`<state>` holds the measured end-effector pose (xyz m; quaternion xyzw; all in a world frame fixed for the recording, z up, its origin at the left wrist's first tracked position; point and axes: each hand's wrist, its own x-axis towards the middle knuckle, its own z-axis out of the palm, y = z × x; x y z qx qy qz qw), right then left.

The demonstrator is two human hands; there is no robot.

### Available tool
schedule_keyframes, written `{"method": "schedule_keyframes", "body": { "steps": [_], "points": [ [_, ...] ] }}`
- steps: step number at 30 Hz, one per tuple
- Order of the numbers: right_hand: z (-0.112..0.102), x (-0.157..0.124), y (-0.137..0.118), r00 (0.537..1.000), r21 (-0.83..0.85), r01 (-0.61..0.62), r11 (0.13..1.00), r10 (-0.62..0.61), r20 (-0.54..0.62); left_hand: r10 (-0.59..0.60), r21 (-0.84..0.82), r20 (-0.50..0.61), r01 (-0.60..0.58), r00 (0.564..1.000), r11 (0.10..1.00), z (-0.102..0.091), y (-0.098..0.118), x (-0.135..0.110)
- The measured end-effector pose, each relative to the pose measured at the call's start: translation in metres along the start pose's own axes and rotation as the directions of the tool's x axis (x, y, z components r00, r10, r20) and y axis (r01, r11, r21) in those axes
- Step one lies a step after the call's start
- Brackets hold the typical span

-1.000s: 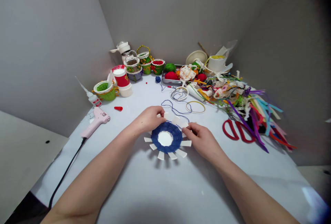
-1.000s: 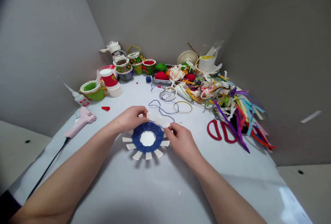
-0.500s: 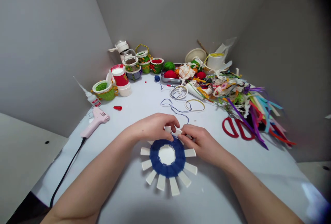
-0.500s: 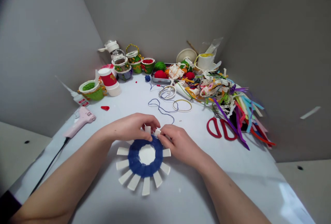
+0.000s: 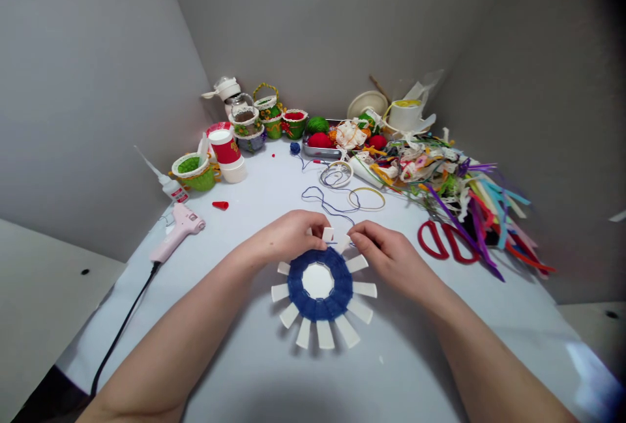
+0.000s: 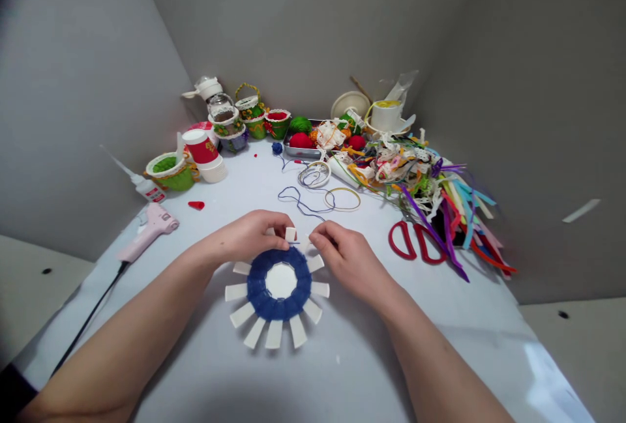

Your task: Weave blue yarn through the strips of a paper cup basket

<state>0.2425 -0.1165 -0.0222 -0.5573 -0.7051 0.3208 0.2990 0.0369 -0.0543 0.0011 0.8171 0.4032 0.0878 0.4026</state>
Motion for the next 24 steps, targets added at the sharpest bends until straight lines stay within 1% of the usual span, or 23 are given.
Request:
{"method": "schedule_keyframes", "body": {
  "steps": [3, 7, 11, 14, 16, 18, 21, 22, 24],
  "points": [
    [0.001, -0.001, -0.001, 1.0, -0.006, -0.012, 1.0, 0.012, -0.01, -0.03, -0.002, -0.01, 0.03, 1.0, 1.0, 0.001, 0.0, 0.0],
    [0.0, -0.002, 0.0, 0.999, -0.067, -0.035, 0.997, 0.037, 0.017, -0.041, 0.084, -0.051, 0.045, 0.998, 0.995, 0.005, 0.001, 0.002],
    [0.0, -0.004, -0.001, 0.998, -0.108, -0.058, 0.992, 0.057, -0.012, -0.053, 0.111, -0.083, 0.062, 0.995, 0.992, 0.01, 0.002, 0.002],
    [0.0, -0.007, -0.004, 0.999, -0.118, -0.037, 0.992, 0.033, -0.033, -0.075, 0.102, -0.095, 0.085, 0.993, 0.991, 0.011, 0.0, 0.003],
    [-0.001, -0.009, -0.007, 0.997, -0.156, 0.015, 0.988, -0.026, -0.07, -0.085, 0.105, -0.109, 0.096, 0.99, 0.99, 0.012, -0.003, 0.003],
    [-0.001, -0.011, -0.008, 0.984, -0.228, 0.11, 0.967, -0.139, -0.115, -0.087, 0.111, -0.123, 0.101, 0.989, 0.989, 0.012, -0.007, 0.004],
    [0.0, -0.013, -0.008, 0.934, -0.346, 0.27, 0.899, -0.332, -0.134, -0.097, 0.113, -0.14, 0.113, 0.985, 0.987, 0.012, -0.011, 0.006],
    [0.001, -0.013, -0.008, 0.918, -0.373, 0.307, 0.875, -0.376, -0.127, -0.1, 0.111, -0.144, 0.116, 0.984, 0.987, 0.012, -0.012, 0.007],
    [0.002, -0.013, -0.007, 0.901, -0.405, 0.346, 0.846, -0.42, -0.108, -0.108, 0.107, -0.148, 0.124, 0.983, 0.986, 0.012, -0.012, 0.007]
  ]
}}
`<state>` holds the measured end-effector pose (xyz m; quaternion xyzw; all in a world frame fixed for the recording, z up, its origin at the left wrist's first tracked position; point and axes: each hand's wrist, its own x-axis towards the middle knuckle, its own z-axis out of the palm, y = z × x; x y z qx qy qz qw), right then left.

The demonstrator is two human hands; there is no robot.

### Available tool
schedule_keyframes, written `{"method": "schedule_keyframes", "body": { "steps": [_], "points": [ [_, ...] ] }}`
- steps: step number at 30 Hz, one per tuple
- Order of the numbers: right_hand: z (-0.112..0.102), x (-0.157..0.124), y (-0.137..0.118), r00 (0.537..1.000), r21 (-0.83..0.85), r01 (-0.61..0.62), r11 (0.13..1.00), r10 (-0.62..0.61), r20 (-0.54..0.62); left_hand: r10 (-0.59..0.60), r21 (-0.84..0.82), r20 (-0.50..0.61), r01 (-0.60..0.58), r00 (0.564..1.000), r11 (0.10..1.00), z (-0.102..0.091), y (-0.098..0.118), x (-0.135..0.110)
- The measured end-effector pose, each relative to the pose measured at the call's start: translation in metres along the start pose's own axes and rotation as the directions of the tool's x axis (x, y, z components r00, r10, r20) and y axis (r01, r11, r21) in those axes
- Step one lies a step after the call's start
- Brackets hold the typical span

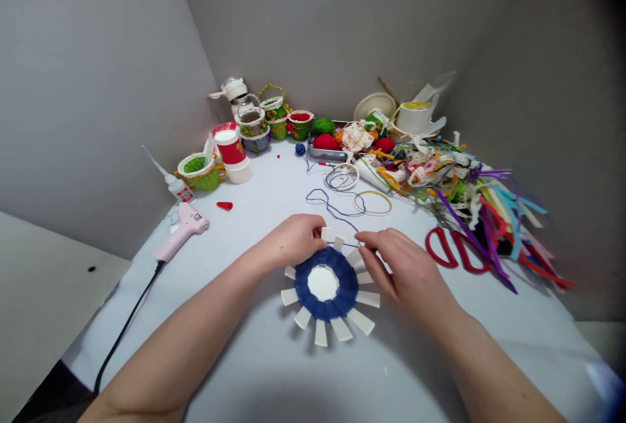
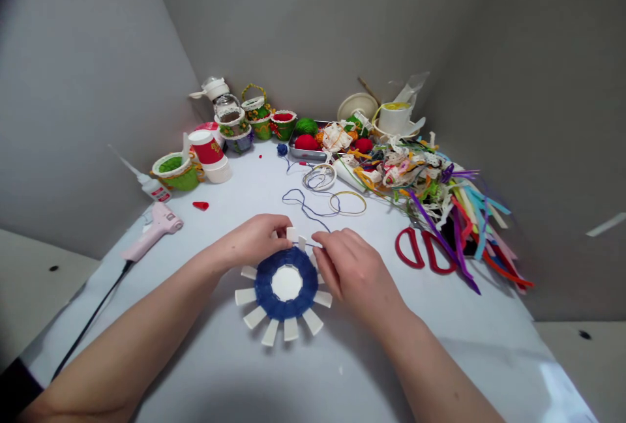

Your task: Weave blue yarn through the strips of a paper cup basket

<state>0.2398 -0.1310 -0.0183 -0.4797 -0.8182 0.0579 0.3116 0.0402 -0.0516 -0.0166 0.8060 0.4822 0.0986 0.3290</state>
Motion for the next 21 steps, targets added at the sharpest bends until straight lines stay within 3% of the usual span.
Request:
{"method": "schedule_keyframes", "body": {
  "steps": [5, 10, 15, 21],
  "points": [
    [0.002, -0.002, 0.002, 1.0, -0.02, -0.022, 1.0, 0.023, 0.021, -0.02, -0.01, -0.022, 0.02, 1.0, 1.0, -0.006, 0.001, 0.0],
    [0.001, 0.0, 0.005, 0.983, 0.029, -0.161, 0.986, 0.158, 0.097, -0.027, -0.049, -0.037, 0.025, 0.999, 0.998, -0.01, -0.002, 0.001],
    [0.003, 0.004, 0.007, 0.933, 0.203, -0.343, 0.917, 0.307, 0.189, -0.053, -0.081, -0.073, 0.047, 0.996, 0.996, -0.013, -0.005, 0.004],
    [0.019, 0.008, 0.016, 0.843, 0.344, -0.537, 0.77, 0.485, 0.23, -0.072, -0.128, -0.09, 0.06, 0.993, 0.99, -0.012, -0.009, 0.007]
  ]
}}
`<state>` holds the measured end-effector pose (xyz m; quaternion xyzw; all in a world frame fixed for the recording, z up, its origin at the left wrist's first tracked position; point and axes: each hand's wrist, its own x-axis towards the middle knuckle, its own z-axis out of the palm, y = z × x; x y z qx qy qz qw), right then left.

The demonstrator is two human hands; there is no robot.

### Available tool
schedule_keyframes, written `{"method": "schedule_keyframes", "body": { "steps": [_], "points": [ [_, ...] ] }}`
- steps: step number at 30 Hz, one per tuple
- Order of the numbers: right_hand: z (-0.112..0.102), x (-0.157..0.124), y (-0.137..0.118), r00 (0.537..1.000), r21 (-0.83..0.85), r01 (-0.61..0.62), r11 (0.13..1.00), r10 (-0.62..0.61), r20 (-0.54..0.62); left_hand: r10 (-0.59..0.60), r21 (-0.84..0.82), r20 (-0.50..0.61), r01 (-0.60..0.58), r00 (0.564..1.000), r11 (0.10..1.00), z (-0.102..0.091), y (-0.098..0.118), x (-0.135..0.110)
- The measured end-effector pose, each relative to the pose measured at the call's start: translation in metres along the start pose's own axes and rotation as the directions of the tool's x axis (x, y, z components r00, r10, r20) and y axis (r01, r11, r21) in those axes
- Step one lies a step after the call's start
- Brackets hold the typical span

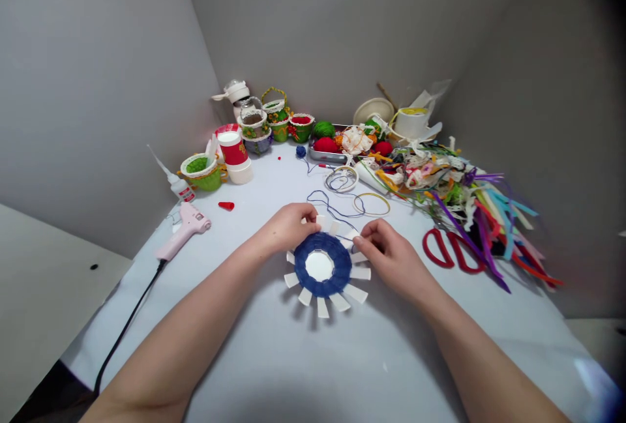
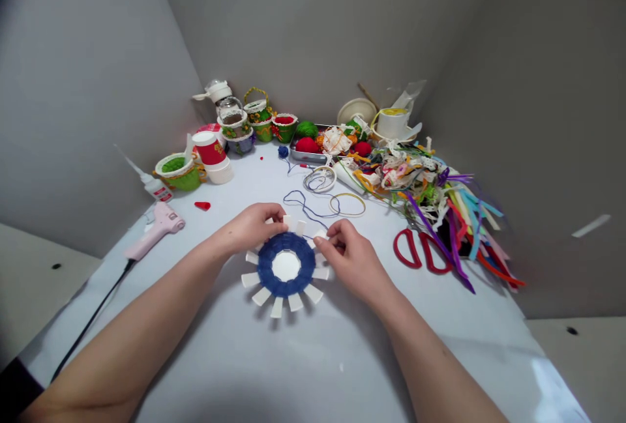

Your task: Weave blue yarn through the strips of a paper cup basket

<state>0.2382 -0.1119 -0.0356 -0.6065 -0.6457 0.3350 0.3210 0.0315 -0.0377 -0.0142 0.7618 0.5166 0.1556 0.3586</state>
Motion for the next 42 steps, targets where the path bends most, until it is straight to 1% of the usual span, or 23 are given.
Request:
{"method": "schedule_keyframes", "body": {
  "steps": [2, 4, 7, 9, 12, 15, 17, 20, 22, 24, 26, 29, 31, 34, 37, 39, 40, 42],
  "points": [
    [0.005, 0.003, 0.005, 0.998, 0.046, -0.048, 0.998, 0.049, -0.032, -0.006, -0.02, -0.008, 0.006, 1.0, 1.0, 0.001, -0.002, 0.0],
    [0.008, 0.004, 0.008, 0.996, 0.102, -0.083, 0.991, 0.086, -0.028, -0.017, -0.037, -0.012, 0.017, 1.0, 0.999, 0.002, -0.002, 0.0],
    [0.009, 0.003, 0.008, 0.991, 0.172, -0.135, 0.976, 0.128, 0.047, -0.035, -0.035, -0.019, 0.035, 0.999, 0.999, 0.002, -0.001, 0.0],
    [0.008, 0.003, 0.008, 0.985, 0.186, -0.156, 0.97, 0.14, 0.1, -0.04, -0.015, -0.023, 0.04, 0.999, 0.999, 0.002, 0.001, 0.0],
    [0.007, 0.002, 0.007, 0.984, 0.161, -0.15, 0.975, 0.132, 0.119, -0.042, 0.021, -0.021, 0.043, 0.999, 0.999, 0.002, 0.002, 0.0],
    [0.007, 0.0, 0.006, 0.991, 0.1, -0.104, 0.989, 0.095, 0.095, -0.032, 0.059, 0.004, 0.032, 0.999, 0.998, 0.0, 0.003, -0.002],
    [0.007, -0.001, 0.003, 0.995, 0.053, -0.063, 0.997, 0.059, 0.086, -0.024, 0.085, 0.047, 0.02, 0.999, 0.996, -0.003, 0.005, -0.004],
    [0.007, -0.004, 0.0, 0.995, -0.017, -0.001, 1.0, 0.003, 0.102, 0.008, 0.121, 0.146, -0.026, 0.989, 0.992, -0.01, 0.009, -0.009],
    [0.008, -0.005, -0.001, 0.991, -0.048, 0.037, 0.998, -0.03, 0.127, 0.038, 0.138, 0.222, -0.07, 0.974, 0.988, -0.016, 0.012, -0.013],
    [0.008, -0.006, -0.003, 0.987, -0.064, 0.073, 0.995, -0.063, 0.149, 0.076, 0.148, 0.268, -0.119, 0.96, 0.982, -0.022, 0.015, -0.016],
    [0.008, -0.007, -0.004, 0.983, -0.073, 0.112, 0.991, -0.1, 0.155, 0.135, 0.139, 0.273, -0.177, 0.953, 0.974, -0.026, 0.016, -0.018],
    [0.006, -0.01, -0.008, 0.973, -0.114, 0.179, 0.977, -0.159, 0.168, 0.226, 0.084, 0.249, -0.253, 0.942, 0.964, -0.029, 0.019, -0.022],
    [0.003, -0.011, -0.012, 0.962, -0.153, 0.227, 0.962, -0.197, 0.192, 0.255, 0.055, 0.252, -0.277, 0.934, 0.959, -0.027, 0.024, -0.025],
    [-0.003, -0.01, -0.019, 0.934, -0.224, 0.311, 0.924, -0.254, 0.25, 0.276, 0.09, 0.303, -0.316, 0.912, 0.945, -0.021, 0.032, -0.028],
    [-0.008, -0.004, -0.029, 0.887, -0.285, 0.408, 0.867, -0.304, 0.347, 0.281, 0.173, 0.339, -0.353, 0.898, 0.92, -0.012, 0.037, -0.029],
    [-0.009, 0.001, -0.034, 0.856, -0.292, 0.464, 0.837, -0.338, 0.391, 0.277, 0.212, 0.344, -0.362, 0.897, 0.908, -0.007, 0.035, -0.026],
    [-0.009, 0.004, -0.035, 0.849, -0.287, 0.478, 0.83, -0.352, 0.395, 0.277, 0.22, 0.342, -0.364, 0.898, 0.905, -0.005, 0.033, -0.025],
    [-0.009, 0.008, -0.035, 0.86, -0.255, 0.458, 0.851, -0.353, 0.369, 0.281, 0.214, 0.333, -0.363, 0.9, 0.907, -0.001, 0.028, -0.021]
  ]
}}
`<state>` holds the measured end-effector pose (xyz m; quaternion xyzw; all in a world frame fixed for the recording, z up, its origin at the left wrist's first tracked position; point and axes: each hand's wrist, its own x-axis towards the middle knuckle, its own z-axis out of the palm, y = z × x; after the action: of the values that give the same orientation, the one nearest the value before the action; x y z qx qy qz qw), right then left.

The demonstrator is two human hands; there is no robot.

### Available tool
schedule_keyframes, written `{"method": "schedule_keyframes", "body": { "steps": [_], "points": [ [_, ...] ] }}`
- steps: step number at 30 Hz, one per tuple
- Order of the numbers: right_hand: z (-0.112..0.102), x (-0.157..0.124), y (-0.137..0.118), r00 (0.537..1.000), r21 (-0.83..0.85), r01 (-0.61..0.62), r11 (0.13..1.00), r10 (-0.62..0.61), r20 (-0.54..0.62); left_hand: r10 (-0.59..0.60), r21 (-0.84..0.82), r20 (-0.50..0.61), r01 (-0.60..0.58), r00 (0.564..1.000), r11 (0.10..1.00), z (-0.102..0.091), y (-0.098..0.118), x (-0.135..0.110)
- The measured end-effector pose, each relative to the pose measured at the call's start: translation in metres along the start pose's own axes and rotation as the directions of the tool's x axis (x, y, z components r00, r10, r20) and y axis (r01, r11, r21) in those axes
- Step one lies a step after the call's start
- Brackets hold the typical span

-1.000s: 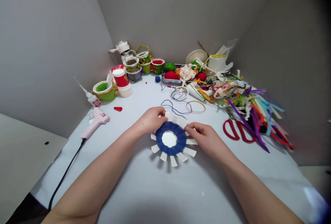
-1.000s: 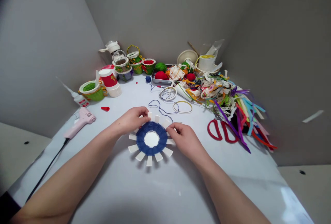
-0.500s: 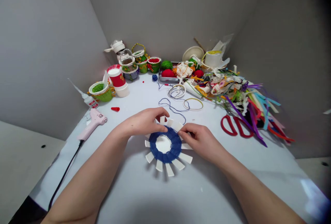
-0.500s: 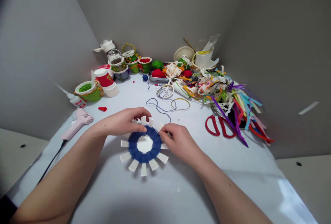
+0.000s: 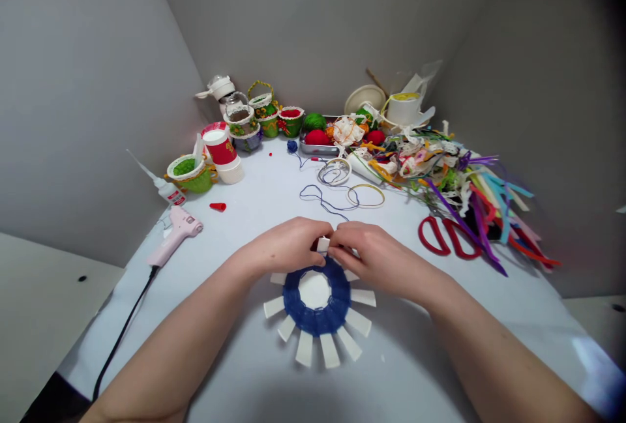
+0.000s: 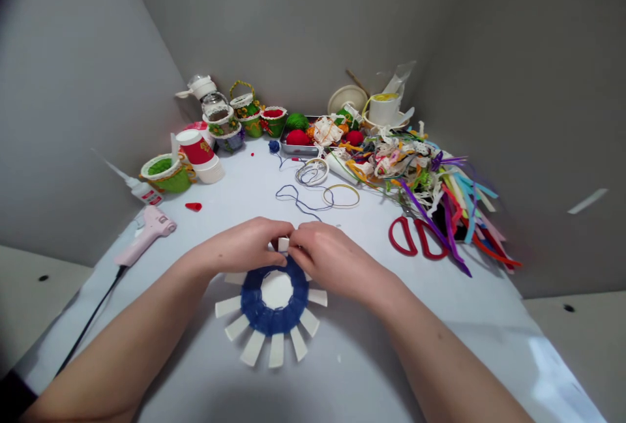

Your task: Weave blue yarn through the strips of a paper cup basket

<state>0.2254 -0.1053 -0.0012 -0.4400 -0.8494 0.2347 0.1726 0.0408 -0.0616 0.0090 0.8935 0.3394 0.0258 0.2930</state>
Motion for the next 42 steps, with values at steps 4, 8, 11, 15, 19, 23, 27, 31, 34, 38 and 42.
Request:
{"method": "schedule_keyframes", "body": {
  "steps": [4, 8, 11, 15, 19, 23, 27, 31, 34, 38, 42],
  "points": [
    [0.0, -0.003, 0.01, 0.991, 0.225, -0.135, 0.965, 0.136, 0.008, -0.055, -0.063, -0.039, 0.053, 0.998, 0.997, 0.005, -0.009, 0.005],
    [0.001, -0.009, 0.023, 0.976, 0.357, -0.206, 0.911, 0.217, 0.01, -0.103, -0.174, -0.024, 0.098, 0.994, 0.98, 0.005, -0.011, 0.007],
    [0.004, -0.011, 0.031, 0.962, 0.427, -0.241, 0.872, 0.273, -0.015, -0.118, -0.245, -0.029, 0.108, 0.993, 0.964, 0.006, -0.014, 0.007],
    [0.005, -0.011, 0.034, 0.958, 0.442, -0.236, 0.866, 0.283, -0.042, -0.144, -0.332, -0.013, 0.132, 0.989, 0.934, 0.009, -0.02, 0.009],
    [0.001, -0.014, 0.028, 0.955, 0.329, -0.204, 0.922, 0.261, -0.14, -0.179, -0.344, -0.035, 0.156, 0.983, 0.926, 0.013, -0.024, 0.012],
    [0.0, -0.018, 0.021, 0.952, 0.178, -0.175, 0.968, 0.212, -0.219, -0.211, -0.298, -0.076, 0.18, 0.974, 0.937, 0.014, -0.023, 0.013],
    [-0.001, -0.022, 0.017, 0.95, 0.026, -0.15, 0.988, 0.151, -0.272, -0.253, -0.275, -0.089, 0.22, 0.963, 0.936, 0.012, -0.02, 0.011],
    [-0.001, -0.025, 0.015, 0.947, -0.094, -0.117, 0.989, 0.083, -0.309, -0.27, -0.246, -0.112, 0.236, 0.956, 0.94, 0.011, -0.019, 0.01],
    [-0.001, -0.026, 0.014, 0.952, -0.097, -0.125, 0.987, 0.092, -0.293, -0.286, -0.264, -0.142, 0.242, 0.948, 0.934, 0.009, -0.02, 0.01],
    [-0.003, -0.025, 0.015, 0.948, 0.019, -0.197, 0.98, 0.196, -0.25, -0.277, -0.306, -0.171, 0.217, 0.946, 0.927, 0.006, -0.021, 0.008],
    [-0.003, -0.02, 0.025, 0.937, 0.168, -0.248, 0.954, 0.28, -0.209, -0.264, -0.331, -0.134, 0.208, 0.955, 0.92, 0.003, -0.023, 0.009]
  ]
}}
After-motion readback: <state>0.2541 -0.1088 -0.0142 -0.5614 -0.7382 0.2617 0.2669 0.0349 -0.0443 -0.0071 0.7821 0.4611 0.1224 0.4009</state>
